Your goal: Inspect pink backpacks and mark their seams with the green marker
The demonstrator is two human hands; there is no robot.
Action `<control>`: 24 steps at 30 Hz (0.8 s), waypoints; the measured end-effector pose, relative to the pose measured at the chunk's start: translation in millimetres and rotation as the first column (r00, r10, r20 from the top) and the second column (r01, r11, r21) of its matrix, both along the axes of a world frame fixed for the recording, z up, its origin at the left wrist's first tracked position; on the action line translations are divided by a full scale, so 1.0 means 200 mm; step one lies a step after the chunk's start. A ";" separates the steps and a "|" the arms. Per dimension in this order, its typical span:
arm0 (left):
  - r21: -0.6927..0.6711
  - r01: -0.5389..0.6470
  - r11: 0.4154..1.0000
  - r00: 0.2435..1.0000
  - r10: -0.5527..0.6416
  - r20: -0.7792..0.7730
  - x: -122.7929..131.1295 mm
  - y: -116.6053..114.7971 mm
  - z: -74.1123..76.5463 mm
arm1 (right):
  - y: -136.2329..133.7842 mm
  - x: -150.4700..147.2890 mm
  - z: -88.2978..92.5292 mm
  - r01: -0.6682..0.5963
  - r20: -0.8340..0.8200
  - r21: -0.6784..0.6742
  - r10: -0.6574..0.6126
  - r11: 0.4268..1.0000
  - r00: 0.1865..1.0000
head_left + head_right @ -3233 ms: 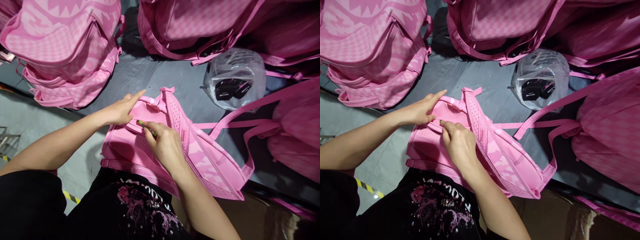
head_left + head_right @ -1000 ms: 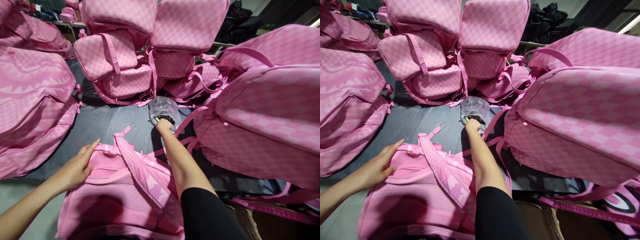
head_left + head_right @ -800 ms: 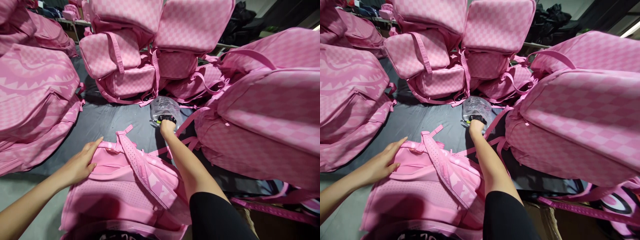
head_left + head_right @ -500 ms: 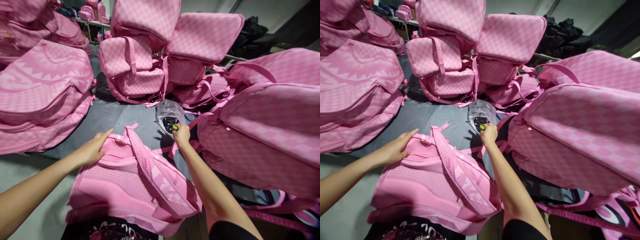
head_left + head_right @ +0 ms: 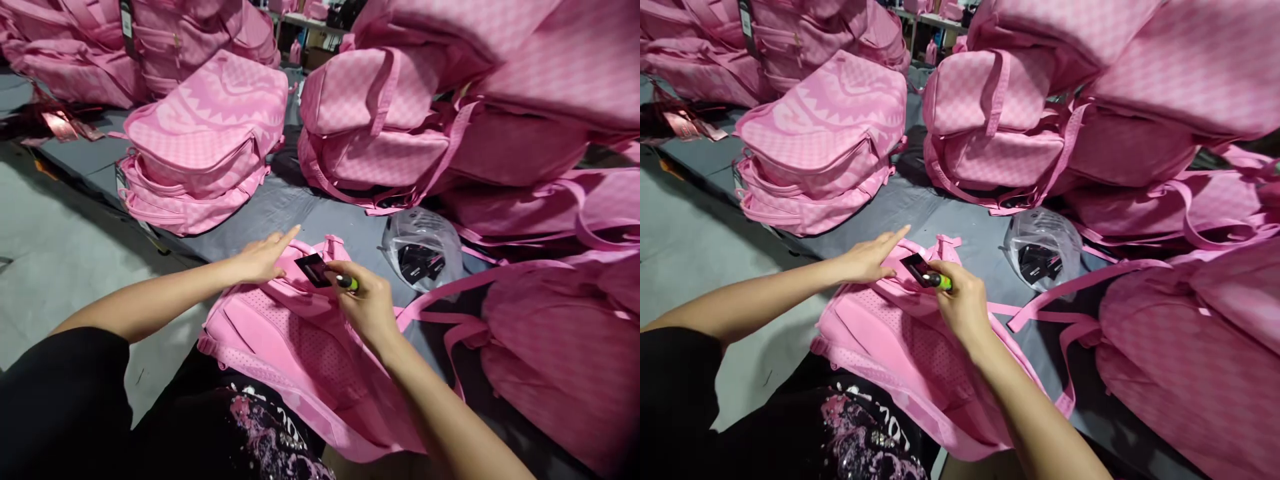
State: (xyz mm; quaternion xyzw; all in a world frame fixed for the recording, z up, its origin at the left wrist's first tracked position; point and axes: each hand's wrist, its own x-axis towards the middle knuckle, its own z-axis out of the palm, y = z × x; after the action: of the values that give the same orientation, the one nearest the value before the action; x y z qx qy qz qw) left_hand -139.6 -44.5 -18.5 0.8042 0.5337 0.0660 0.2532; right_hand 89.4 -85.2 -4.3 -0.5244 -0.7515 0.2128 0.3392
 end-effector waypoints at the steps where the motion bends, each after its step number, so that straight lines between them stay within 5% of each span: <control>1: 0.012 -0.019 1.000 0.992 0.017 0.122 -0.04 -0.03 -0.03 | 0.00 -0.01 0.00 0.004 0.087 -0.032 -0.001 0.999 0.996; 4: 0.010 -0.050 0.999 0.930 0.042 0.364 -0.17 -0.15 -0.12 | 0.00 -0.06 0.01 0.022 0.387 -0.198 0.057 0.980 0.920; 7: -0.026 -0.066 0.997 0.947 0.071 0.313 -0.22 -0.27 -0.19 | 0.00 -0.12 0.06 0.009 0.565 -0.276 0.154 0.961 0.810; 14: 0.161 -0.292 0.943 0.950 0.268 0.159 -0.09 -0.39 -0.30 | 0.03 -0.27 0.03 -0.022 0.690 -0.297 0.230 0.955 0.686; 21: 0.260 -0.306 0.916 0.951 0.281 0.131 -0.08 -0.39 -0.37 | 0.07 -0.29 -0.04 -0.170 0.707 -0.359 0.387 0.918 0.592; 24: 0.252 -0.303 0.919 0.951 0.273 0.148 -0.09 -0.39 -0.38 | 0.07 -0.29 -0.02 -0.171 0.706 -0.308 0.346 0.936 0.618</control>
State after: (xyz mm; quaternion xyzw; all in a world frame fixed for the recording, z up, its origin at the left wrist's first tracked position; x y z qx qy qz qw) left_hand -157.3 -121.9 -94.0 0.7389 0.6175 0.2191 0.1569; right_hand 31.1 -70.7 -8.7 -0.4833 -0.8645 0.1024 -0.0930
